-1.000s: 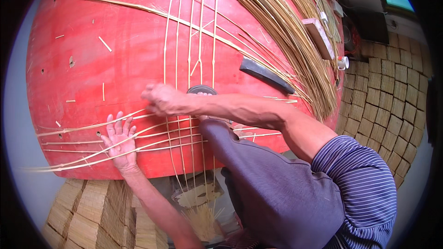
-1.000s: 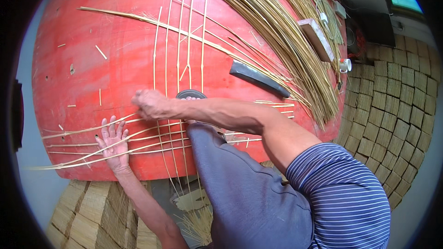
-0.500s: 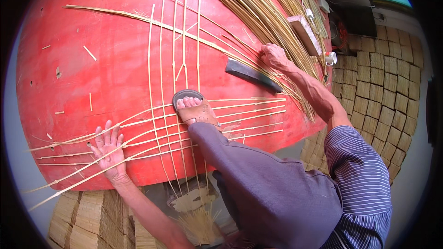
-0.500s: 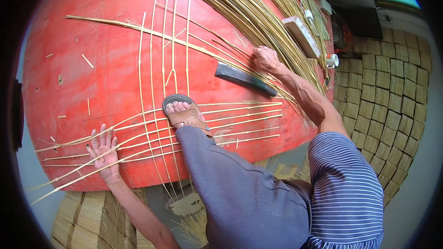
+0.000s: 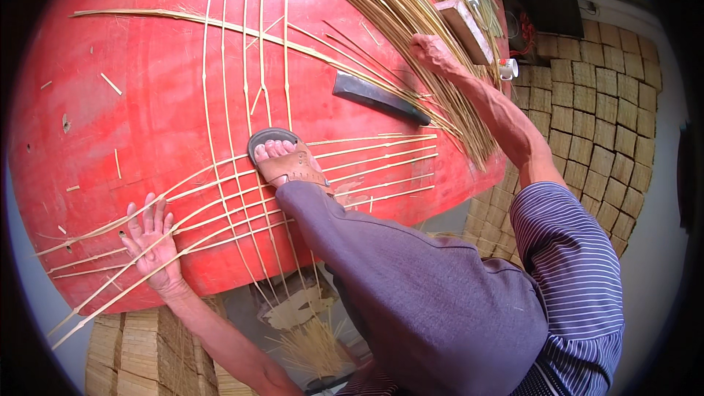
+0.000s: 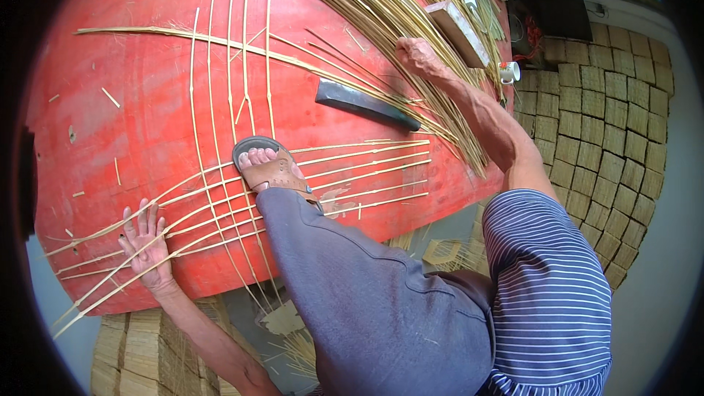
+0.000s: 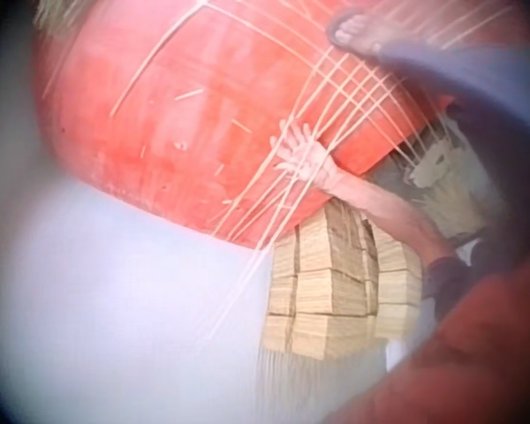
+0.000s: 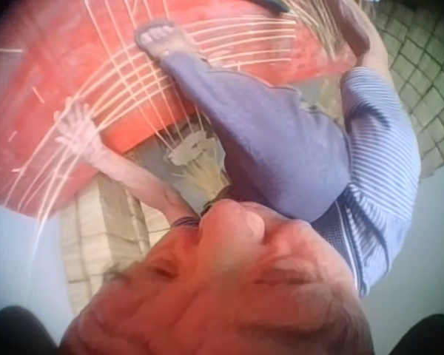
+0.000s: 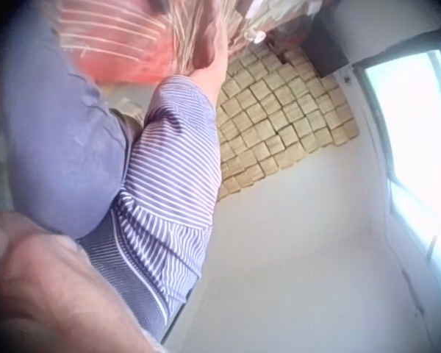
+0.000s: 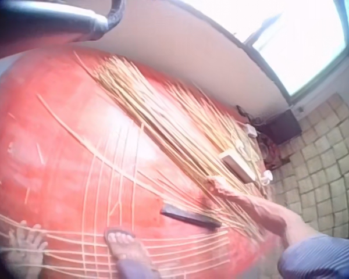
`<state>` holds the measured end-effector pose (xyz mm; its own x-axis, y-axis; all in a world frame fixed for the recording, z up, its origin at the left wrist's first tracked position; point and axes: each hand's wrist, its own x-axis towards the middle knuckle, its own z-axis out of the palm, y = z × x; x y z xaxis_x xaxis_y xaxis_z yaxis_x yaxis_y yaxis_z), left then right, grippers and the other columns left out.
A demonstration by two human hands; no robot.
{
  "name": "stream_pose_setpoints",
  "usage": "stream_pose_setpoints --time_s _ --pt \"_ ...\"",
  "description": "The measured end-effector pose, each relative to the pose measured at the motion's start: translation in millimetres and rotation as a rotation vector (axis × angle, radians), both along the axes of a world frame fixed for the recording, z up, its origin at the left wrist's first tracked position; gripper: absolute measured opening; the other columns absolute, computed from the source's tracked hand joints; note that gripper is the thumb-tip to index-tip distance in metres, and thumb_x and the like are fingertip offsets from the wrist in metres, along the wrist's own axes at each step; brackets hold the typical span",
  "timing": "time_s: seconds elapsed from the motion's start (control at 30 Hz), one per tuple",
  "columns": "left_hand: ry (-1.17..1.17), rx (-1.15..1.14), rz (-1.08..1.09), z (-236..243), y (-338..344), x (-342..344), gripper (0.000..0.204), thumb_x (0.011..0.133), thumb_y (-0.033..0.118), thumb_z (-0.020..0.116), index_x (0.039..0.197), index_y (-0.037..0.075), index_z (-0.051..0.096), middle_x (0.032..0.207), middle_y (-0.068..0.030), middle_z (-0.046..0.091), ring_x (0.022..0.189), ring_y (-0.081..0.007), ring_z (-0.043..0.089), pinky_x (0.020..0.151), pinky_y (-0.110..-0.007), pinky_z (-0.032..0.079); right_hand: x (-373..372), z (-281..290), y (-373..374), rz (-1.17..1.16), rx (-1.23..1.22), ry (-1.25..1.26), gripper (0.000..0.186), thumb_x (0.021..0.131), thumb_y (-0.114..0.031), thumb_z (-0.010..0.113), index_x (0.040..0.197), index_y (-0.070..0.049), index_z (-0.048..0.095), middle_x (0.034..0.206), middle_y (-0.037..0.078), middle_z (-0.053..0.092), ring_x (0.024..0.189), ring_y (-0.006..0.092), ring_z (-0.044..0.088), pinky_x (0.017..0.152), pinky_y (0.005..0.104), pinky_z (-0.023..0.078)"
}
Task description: The person weaves thin bamboo strips by hand on a red curved work surface, alternating strips over and under existing rows to form a grid pattern. The person uses their right foot to hold the work in place while manipulating the strips with both hands.
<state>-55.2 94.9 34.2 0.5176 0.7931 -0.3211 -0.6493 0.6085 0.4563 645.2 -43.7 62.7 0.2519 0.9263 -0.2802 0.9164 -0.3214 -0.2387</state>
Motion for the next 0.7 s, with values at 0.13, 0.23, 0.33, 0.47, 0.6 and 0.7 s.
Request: stream_pose_setpoints --time_s 0.13,0.23,0.33,0.47,0.6,0.7 --pt "0.016 -0.02 0.009 1.6 -1.0 0.0 0.064 0.105 0.049 0.039 0.153 0.008 0.033 0.156 -0.0294 0.031 0.144 -0.0418 0.034 0.112 -0.05 0.041 -24.6 23.3 24.2 0.037 0.079 0.105 0.012 0.089 -0.011 0.06 0.092 -0.001 0.064 0.073 0.019 0.064 0.069 0.0301 0.064 0.065 0.0408 0.05" --pt "0.036 -0.035 0.023 0.9 -1.9 -1.3 0.063 0.105 0.049 0.04 0.153 0.008 0.034 0.156 -0.0292 0.032 0.144 -0.0418 0.035 0.112 -0.05 0.041 -39.9 28.1 37.6 0.075 0.048 0.176 0.01 0.089 -0.01 0.061 0.092 -0.001 0.063 0.069 0.014 0.06 0.063 0.0229 0.059 0.062 0.0377 0.048" --pt "0.051 -0.038 0.029 1.7 -2.8 -2.4 0.063 0.105 0.049 0.042 0.152 0.008 0.036 0.155 -0.029 0.033 0.143 -0.0422 0.036 0.111 -0.049 0.042 -57.5 35.2 39.9 0.049 -0.031 0.206 0.011 0.088 -0.011 0.063 0.089 0.0 0.062 0.066 0.015 0.058 0.061 0.0245 0.057 0.059 0.0384 0.047" --pt "0.063 -0.028 0.031 2.7 -1.9 -2.8 0.063 0.104 0.05 0.043 0.151 0.007 0.037 0.154 -0.0292 0.035 0.141 -0.043 0.039 0.111 -0.049 0.043 -57.2 39.5 12.3 0.075 -0.058 0.122 0.014 0.085 -0.01 0.062 0.079 0.002 0.057 0.068 0.023 0.059 0.062 0.0388 0.06 0.058 0.0472 0.045" --pt "0.039 -0.018 0.024 -2.9 -1.1 2.1 0.064 0.104 0.05 0.044 0.151 0.007 0.038 0.153 -0.0295 0.036 0.14 -0.0434 0.039 0.11 -0.048 0.043 7.9 10.3 -75.2 0.061 -0.159 -0.144 0.02 0.084 -0.015 0.061 0.074 0.002 0.057 0.068 0.028 0.061 0.064 0.0446 0.063 0.058 0.0538 0.048" --pt "0.069 -0.016 0.027 -0.7 -2.7 -4.5 0.065 0.104 0.05 0.044 0.151 0.006 0.037 0.153 -0.0296 0.036 0.14 -0.0437 0.039 0.11 -0.048 0.043 -6.5 2.4 -100.2 0.023 -0.304 -0.302 0.025 0.083 -0.021 0.064 0.073 0.001 0.057 0.069 0.028 0.063 0.068 0.0464 0.064 0.06 0.0554 0.049"
